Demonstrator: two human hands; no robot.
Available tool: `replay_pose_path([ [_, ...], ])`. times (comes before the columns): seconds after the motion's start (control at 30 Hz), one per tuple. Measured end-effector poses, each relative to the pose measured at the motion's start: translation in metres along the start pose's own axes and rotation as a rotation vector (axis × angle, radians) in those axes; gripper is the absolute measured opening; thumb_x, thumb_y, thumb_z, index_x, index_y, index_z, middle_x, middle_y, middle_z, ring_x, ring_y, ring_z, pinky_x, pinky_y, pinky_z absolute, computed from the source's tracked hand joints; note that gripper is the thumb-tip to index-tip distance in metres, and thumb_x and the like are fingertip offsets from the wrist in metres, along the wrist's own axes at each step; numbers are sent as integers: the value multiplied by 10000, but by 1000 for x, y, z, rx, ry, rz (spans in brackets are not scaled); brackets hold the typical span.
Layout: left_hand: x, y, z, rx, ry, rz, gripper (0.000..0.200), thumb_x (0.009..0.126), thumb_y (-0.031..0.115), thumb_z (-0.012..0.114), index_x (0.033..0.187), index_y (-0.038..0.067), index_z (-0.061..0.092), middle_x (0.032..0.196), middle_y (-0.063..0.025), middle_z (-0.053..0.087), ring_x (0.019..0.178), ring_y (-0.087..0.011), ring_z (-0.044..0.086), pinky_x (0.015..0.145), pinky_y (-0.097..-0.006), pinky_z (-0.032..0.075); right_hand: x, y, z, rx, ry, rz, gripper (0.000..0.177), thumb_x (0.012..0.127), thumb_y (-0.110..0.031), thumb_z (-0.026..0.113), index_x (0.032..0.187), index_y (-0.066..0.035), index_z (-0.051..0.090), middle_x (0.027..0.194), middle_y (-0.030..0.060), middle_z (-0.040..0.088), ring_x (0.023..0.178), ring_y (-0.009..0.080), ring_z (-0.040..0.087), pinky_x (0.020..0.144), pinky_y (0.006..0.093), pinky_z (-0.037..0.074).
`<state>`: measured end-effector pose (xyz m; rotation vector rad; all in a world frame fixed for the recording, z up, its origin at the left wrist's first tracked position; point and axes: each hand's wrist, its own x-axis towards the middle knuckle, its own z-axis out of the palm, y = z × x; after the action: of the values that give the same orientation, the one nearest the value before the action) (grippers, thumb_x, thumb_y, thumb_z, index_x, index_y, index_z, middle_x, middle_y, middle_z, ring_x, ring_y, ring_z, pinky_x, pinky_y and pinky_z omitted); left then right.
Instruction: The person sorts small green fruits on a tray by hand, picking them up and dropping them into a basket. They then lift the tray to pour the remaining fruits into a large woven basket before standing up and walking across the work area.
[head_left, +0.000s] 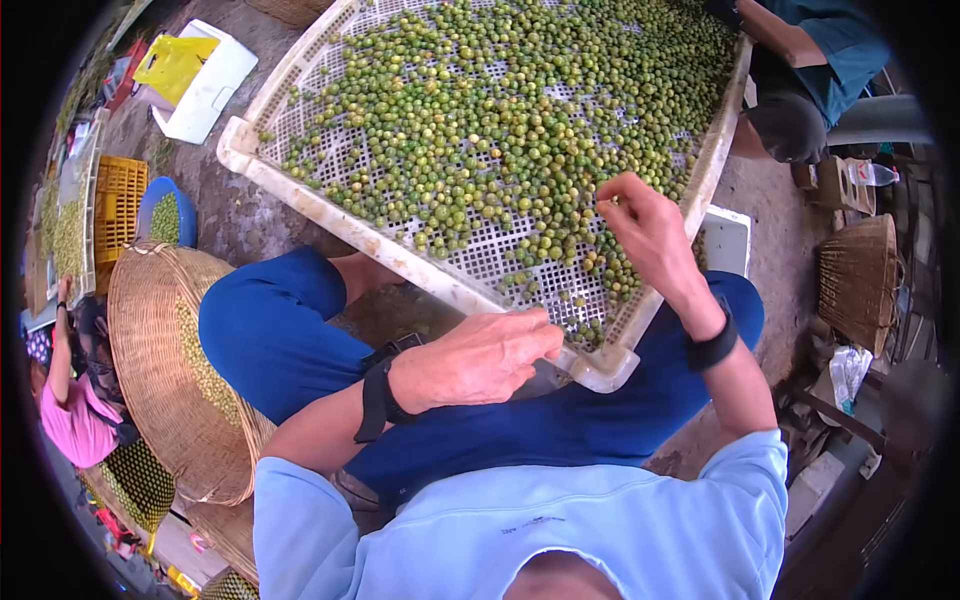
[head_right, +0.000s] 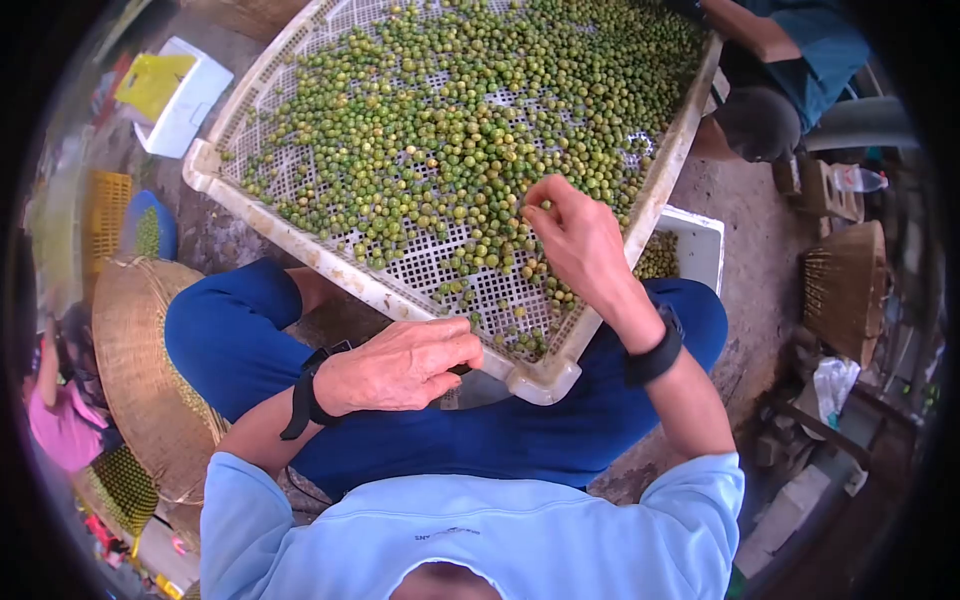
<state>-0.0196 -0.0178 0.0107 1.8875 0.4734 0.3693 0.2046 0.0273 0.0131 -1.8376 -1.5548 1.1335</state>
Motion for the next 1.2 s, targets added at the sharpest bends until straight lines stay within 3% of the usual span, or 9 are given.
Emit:
replay_pose_path([
  [0.13,2,0,-4,3,44,-16,159,724,20,616,824,47,495,751,-107,486,687,-314,542,579,-399,439,29,20,23,-570,65,-193,114,821,-192,536,842,-81,550,674,137,607,630,328,597,575,437,461],
  [0.47,-1,-3,-8,90,99,42,139,748,55,609,815,34,488,739,-97,473,663,-302,553,543,-397,456,31,35,25,-711,-72,-365,113,814,-144,539,907,-87,509,740,135,618,673,344,600,573,453,460],
  [0.53,0,-2,-8,87,78,53,135,754,59,605,809,31,485,742,-96,478,674,-296,555,540,-394,460,39,28,19,-702,-6,-575,106,814,-108,533,916,-81,517,666,101,595,519,274,569,440,386,429],
  [0.6,1,1,-9,105,136,82,131,757,64,601,811,27,487,746,-95,476,679,-286,553,536,-388,466,49,1,-1,651,-320,223,93,829,-102,506,912,-62,514,594,32,522,408,127,444,335,256,318],
  [0.67,1,4,-13,60,141,100,100,758,58,550,760,12,461,722,-136,492,654,-327,560,549,-414,453,53,-25,1,951,-316,104,149,888,-156,438,872,-43,533,580,-16,475,388,40,329,318,184,227],
  [0.8,0,5,-14,105,161,121,145,748,77,610,809,24,490,747,-80,454,676,-245,545,520,-360,471,82,-47,31,392,-235,137,301,912,-265,483,708,-65,581,574,-33,521,442,34,416,364,195,326],
  [0.87,-1,7,-17,111,183,126,143,744,72,608,809,20,492,739,-80,450,666,-237,544,518,-352,473,105,-20,73,-14,-120,-255,231,897,-252,512,781,-67,587,578,-5,558,474,96,511,425,245,394],
  [0.97,-2,6,-21,120,227,137,138,743,68,603,802,14,491,732,-81,446,659,-235,545,517,-349,472,104,-34,101,-692,3,-360,181,832,-264,576,843,-83,570,698,133,624,637,314,608,580,441,458],
  [1.2,-4,5,-23,159,261,146,117,755,60,587,801,10,491,736,-89,453,662,-241,550,510,-355,465,112,-30,106,-813,-29,-289,167,804,-205,571,914,-86,530,705,131,624,693,329,610,628,442,463],
])
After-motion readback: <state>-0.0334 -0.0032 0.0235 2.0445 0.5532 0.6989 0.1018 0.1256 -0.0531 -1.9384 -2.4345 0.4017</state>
